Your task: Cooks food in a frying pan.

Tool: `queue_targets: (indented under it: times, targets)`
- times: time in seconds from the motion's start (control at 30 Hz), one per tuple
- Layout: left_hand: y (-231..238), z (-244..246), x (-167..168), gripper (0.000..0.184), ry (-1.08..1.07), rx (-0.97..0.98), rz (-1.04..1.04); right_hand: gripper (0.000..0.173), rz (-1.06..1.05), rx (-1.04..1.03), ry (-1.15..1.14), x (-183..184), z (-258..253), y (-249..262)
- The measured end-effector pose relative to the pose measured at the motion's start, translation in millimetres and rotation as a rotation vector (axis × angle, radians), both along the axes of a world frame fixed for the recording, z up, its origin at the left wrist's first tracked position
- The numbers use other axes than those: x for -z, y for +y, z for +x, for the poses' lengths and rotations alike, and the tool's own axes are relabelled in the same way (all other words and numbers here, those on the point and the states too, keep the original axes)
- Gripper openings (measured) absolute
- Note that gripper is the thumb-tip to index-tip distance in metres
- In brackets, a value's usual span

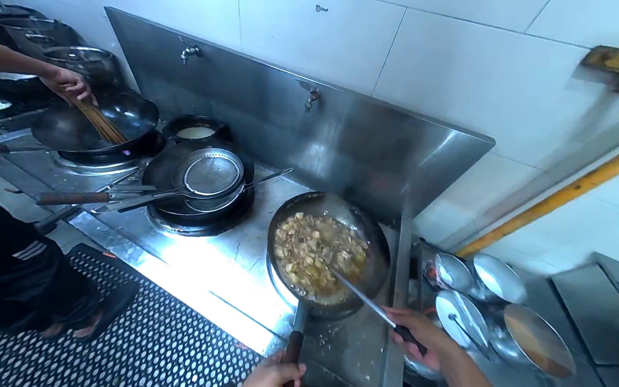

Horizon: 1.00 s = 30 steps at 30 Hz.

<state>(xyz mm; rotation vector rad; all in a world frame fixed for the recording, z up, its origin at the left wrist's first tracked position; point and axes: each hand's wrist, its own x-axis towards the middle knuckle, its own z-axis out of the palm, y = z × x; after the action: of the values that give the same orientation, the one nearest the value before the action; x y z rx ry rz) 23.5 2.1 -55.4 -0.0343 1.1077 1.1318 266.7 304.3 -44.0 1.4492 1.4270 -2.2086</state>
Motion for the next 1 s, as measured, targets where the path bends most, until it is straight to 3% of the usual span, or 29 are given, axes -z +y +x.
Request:
queue_targets:
  times: [0.17, 0.47, 0.63, 0.77, 1.0]
  targets:
    - [-0.1, -3.1, 2.6, 0.029, -0.03, 0.005, 0.005, 0.048, 0.209, -0.112, -0.032, -46.4, 37.5, -16.8]
    - [2.2, -9.5, -0.6, 0.029, -0.042, 0.049, -0.013, 0.046, 0.982, -0.672, -0.519, -186.8, 58.4, -35.9]
    - [1.5, -9.9, 1.1, 0.028, -0.052, 0.036, 0.003, 0.043, 1.106, -0.929, -0.766, -235.7, 37.3, -58.7]
    - [2.3, -8.0, 2.8, 0.029, -0.035, 0.027, -0.015, 0.046, 1.063, -1.048, -0.907, -214.9, 7.9, -73.7]
    - [4.1, -6.3, -3.8, 0.037, 0.014, 0.034, -0.068, 0.065, 0.952, -0.882, -0.897, -86.9, -39.8, -80.9]
